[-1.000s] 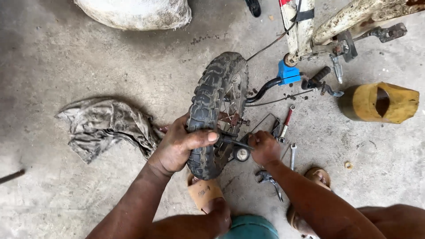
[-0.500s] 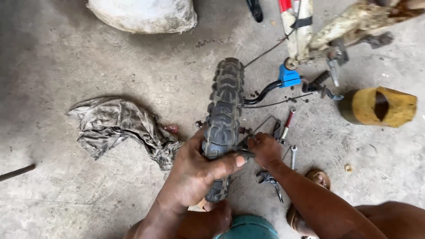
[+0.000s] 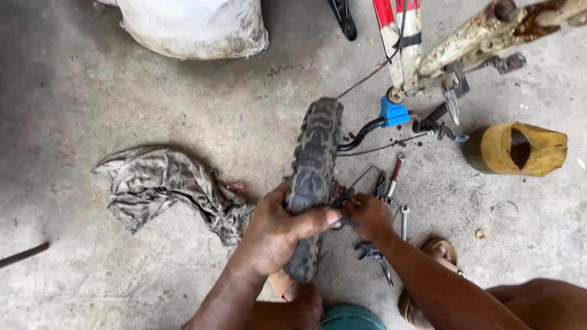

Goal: The person removes a bicycle wheel and uses a hand pump to inflate the tire. They then reattach the wheel to the bicycle frame and tighten the axle nuts using two wrenches.

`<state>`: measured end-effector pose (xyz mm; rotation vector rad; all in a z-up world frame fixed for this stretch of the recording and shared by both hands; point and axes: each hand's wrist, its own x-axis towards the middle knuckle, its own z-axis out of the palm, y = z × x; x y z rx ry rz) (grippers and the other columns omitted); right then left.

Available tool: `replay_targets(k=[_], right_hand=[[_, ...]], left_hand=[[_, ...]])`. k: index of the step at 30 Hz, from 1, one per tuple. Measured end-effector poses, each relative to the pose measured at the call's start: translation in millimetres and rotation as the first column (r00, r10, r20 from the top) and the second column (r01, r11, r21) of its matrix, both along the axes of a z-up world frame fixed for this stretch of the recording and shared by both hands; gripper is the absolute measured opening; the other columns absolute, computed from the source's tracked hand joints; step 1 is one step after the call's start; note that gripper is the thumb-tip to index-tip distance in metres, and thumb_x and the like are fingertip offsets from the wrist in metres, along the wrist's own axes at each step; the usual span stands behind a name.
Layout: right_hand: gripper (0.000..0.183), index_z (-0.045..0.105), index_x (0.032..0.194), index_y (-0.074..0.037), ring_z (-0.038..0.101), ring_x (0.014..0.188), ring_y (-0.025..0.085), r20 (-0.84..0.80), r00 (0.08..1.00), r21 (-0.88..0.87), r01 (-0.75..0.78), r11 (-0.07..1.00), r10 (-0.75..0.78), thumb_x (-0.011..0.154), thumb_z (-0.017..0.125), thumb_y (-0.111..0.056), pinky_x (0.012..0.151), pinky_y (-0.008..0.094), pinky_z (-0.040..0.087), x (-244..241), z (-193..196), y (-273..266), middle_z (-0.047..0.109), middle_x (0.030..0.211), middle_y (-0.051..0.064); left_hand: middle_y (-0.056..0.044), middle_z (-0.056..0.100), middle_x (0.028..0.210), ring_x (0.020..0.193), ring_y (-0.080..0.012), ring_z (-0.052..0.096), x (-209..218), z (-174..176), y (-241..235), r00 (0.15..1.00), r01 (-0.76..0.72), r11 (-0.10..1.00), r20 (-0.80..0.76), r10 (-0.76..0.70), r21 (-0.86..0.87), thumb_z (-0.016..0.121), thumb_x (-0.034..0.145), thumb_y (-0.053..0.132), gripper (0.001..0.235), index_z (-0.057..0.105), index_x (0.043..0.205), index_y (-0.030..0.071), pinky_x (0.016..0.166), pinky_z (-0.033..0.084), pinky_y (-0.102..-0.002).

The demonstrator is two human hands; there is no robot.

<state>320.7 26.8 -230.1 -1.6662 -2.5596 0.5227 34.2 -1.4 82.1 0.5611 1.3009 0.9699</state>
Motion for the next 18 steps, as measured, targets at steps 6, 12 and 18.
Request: replay_targets(k=[6, 12, 18], right_hand=[[0.021, 0.055, 0.074, -0.019, 0.064, 0.062, 0.032, 0.074, 0.997, 0.236, -0.020, 0.972, 0.003, 0.077, 0.067, -0.036, 0.051, 0.045, 0.056, 6.1, -40.0, 17.7, 0.055, 0.070, 0.006], [0.041, 0.072, 0.099, -0.013, 0.072, 0.089, 0.045, 0.031, 0.936, -0.354, 0.340, 0.871, -0.352, 0.086, 0.066, -0.052, 0.078, 0.056, 0.060, -32.3, 66.0, 5.3, 0.071, 0.091, 0.016], [0.048, 0.077, 0.110, -0.028, 0.075, 0.104, 0.037, 0.275, 0.879, -0.374, 0.471, 0.799, -0.390, 0.079, 0.065, -0.062, 0.093, 0.051, 0.060, -25.3, 39.2, 10.0, 0.079, 0.102, 0.009]], left_hand=[[-0.030, 0.076, 0.086, 0.079, -0.0353, 0.069, -10.1, -10.6, 9.4, 0.999, -0.025, 0.997, 0.025, 0.027, -0.072, 0.094, 0.067, 0.021, 0.057, 0.075, 0.108, -0.012, 0.071, 0.059, -0.045], [-0.029, 0.074, 0.092, 0.087, -0.0326, 0.066, -6.7, -21.4, 18.8, 0.999, -0.019, 0.999, 0.044, 0.017, 0.047, 0.093, 0.068, 0.026, 0.063, 0.071, 0.113, -0.012, 0.078, 0.058, -0.050], [-0.028, 0.075, 0.092, 0.087, -0.0335, 0.071, -10.8, -56.7, 31.0, 0.993, -0.045, 0.991, 0.117, 0.030, 0.123, 0.091, 0.074, 0.023, 0.054, 0.069, 0.112, -0.010, 0.083, 0.061, -0.044]])
